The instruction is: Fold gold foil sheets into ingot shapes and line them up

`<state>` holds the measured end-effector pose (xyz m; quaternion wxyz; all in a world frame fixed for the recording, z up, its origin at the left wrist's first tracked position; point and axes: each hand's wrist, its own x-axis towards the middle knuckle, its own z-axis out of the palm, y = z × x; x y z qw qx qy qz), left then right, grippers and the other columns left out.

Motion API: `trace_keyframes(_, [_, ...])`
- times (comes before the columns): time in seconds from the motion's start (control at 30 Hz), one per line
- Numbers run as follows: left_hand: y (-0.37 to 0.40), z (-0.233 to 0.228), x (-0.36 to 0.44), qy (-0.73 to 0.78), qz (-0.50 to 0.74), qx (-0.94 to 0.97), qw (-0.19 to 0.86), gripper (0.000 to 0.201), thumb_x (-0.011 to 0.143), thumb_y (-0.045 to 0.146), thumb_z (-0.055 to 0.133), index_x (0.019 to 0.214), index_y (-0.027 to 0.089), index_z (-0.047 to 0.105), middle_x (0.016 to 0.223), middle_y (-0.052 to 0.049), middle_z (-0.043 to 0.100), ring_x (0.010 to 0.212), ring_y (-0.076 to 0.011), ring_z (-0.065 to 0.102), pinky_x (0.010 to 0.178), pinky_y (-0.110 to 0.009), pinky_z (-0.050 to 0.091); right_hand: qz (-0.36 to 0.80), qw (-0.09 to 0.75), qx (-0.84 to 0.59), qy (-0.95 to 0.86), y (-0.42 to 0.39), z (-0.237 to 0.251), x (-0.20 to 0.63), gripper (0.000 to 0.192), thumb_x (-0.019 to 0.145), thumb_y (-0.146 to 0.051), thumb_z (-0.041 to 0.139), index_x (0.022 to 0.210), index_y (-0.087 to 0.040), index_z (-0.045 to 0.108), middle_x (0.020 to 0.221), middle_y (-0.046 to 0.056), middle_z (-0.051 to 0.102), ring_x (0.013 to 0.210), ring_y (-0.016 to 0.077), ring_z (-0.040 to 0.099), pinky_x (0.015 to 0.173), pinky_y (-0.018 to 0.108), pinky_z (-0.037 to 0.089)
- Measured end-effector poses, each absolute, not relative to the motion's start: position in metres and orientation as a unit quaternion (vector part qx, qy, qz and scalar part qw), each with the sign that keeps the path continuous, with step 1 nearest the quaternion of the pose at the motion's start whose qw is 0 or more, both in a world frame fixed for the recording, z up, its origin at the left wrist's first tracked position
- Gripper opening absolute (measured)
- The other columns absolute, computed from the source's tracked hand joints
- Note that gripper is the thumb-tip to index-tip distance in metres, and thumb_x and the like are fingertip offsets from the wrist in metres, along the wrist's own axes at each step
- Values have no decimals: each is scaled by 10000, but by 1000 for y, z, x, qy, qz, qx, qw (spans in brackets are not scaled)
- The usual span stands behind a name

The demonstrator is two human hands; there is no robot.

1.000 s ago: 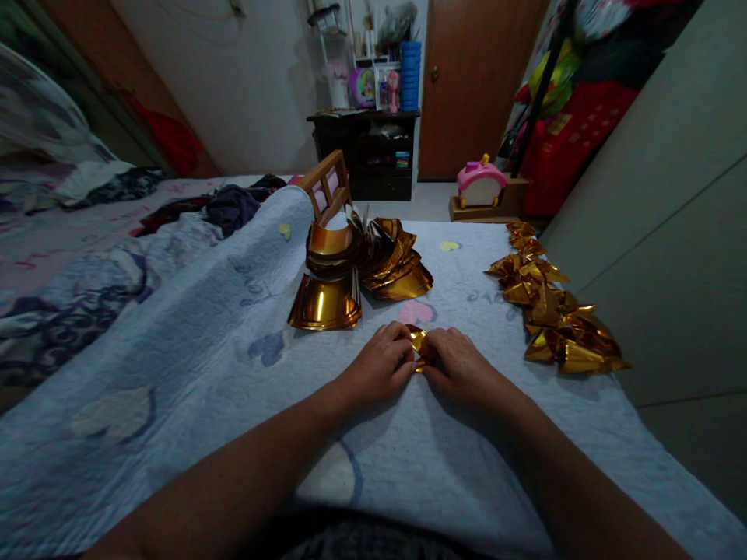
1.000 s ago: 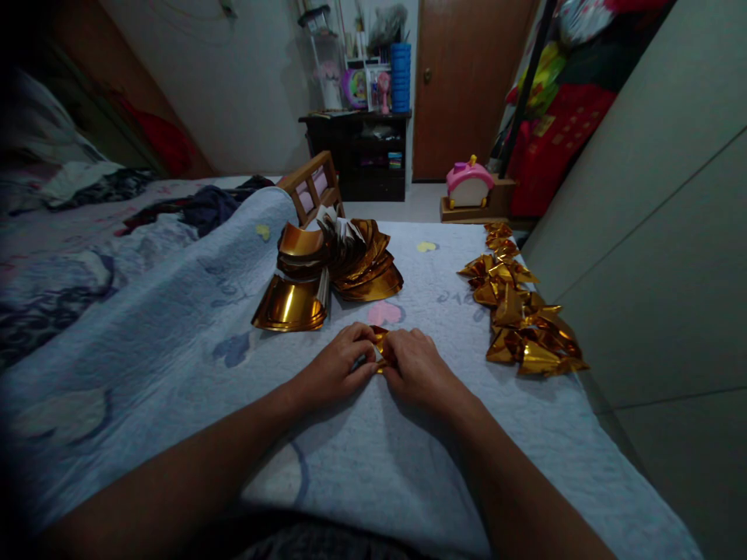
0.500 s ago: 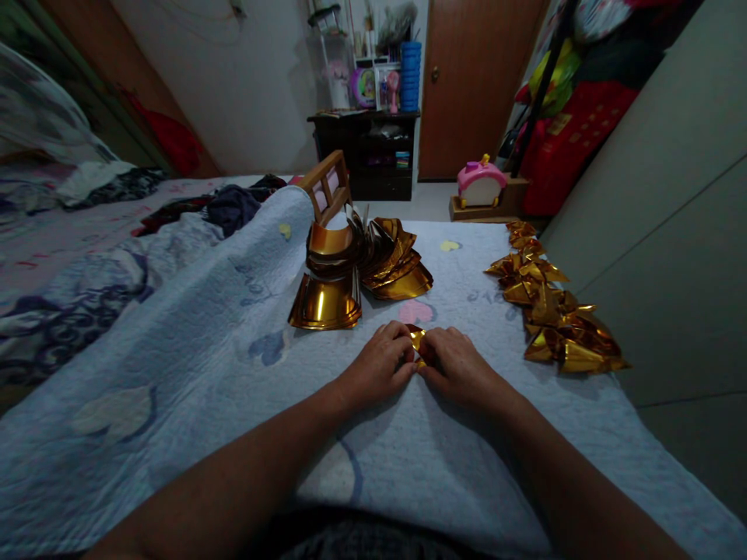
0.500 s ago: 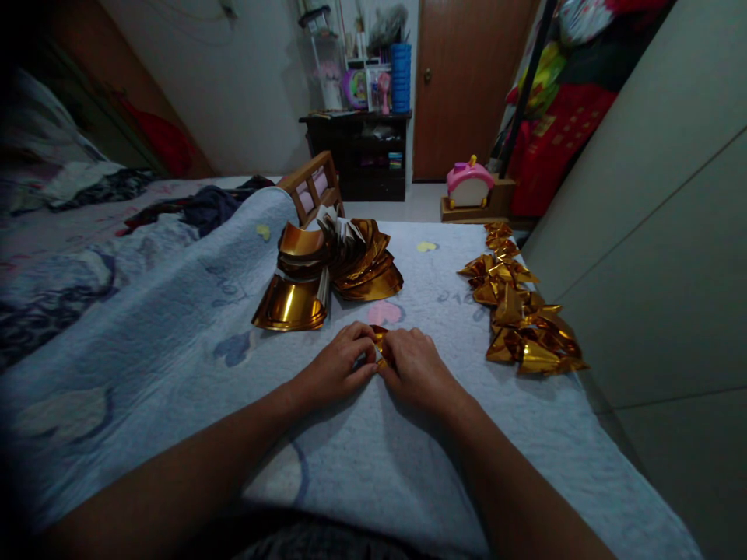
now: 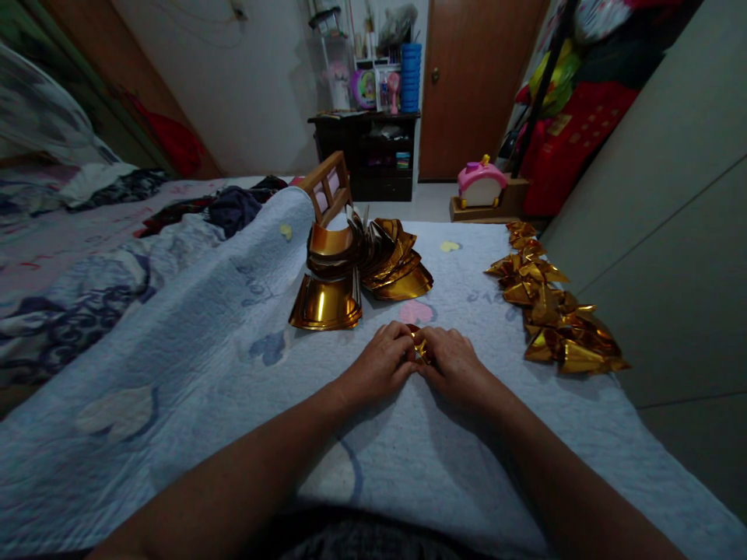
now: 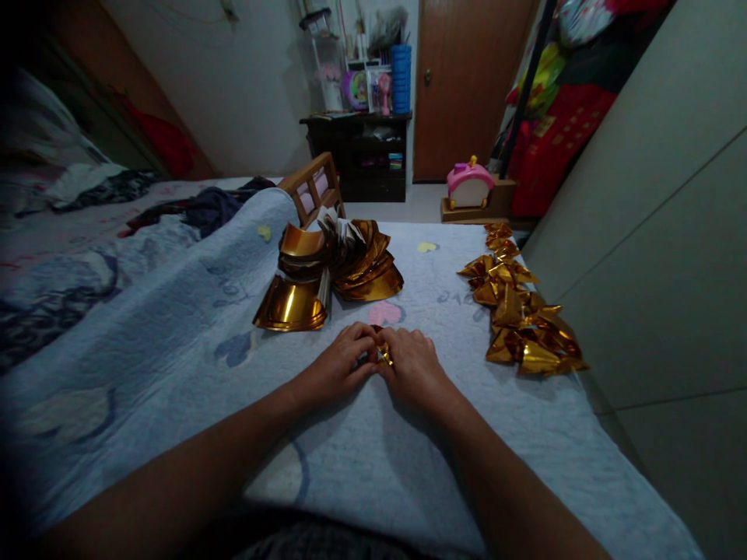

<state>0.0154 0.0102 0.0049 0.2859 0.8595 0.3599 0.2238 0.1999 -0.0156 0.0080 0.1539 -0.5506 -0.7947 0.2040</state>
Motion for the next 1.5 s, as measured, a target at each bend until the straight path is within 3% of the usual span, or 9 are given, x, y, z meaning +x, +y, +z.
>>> trace_keyframes(0.27, [11,6,13,362,218,855,302,99,839,109,628,834,201,592,1114,-72,580,1112,-242,529,1004,-437,470,214,144,-562,-786,-17,4,200,503,862,-131,608,1341,-257,520,1131,92,630,987,264,501,816,357,311])
trace_keyframes(0.43, [12,6,13,358,217,854,309,99,832,112,648,832,203,608,1115,-67,586,1111,-242,538,1005,-429,472,214,147,-560,-787,-18,2,201,607,822,-71,565,1388,-263,457,1164,99,614,1013,270,498,830,367,319])
trace_keyframes(0.6, [12,6,10,338,226,859,310,122,825,85,646,839,204,624,1120,-66,588,1153,-244,535,1025,-428,462,241,158,-557,-779,-20,10,206,511,769,-66,538,1259,-192,466,1074,105,601,959,261,509,807,366,357])
trace_keyframes(0.83, [13,8,2,271,220,885,307,206,832,69,608,970,214,656,1172,-75,600,1209,-238,524,1071,-423,442,289,142,-527,-786,-20,24,215,376,633,-26,528,949,-223,472,974,65,587,922,241,499,797,348,385])
trace_keyframes(1.2, [13,5,4,232,233,902,280,283,795,27,574,1020,188,631,1173,-100,607,1198,-250,532,1034,-429,469,226,150,-495,-826,-14,17,213,157,793,-121,628,901,-197,543,928,62,614,859,216,496,775,347,354])
trace_keyframes(1.5, [12,5,4,220,231,919,232,434,724,-43,525,1088,173,621,1188,-101,618,1180,-239,537,1015,-408,487,219,191,-475,-831,-13,11,217,139,799,-83,582,871,-197,549,898,50,591,861,202,509,772,328,389])
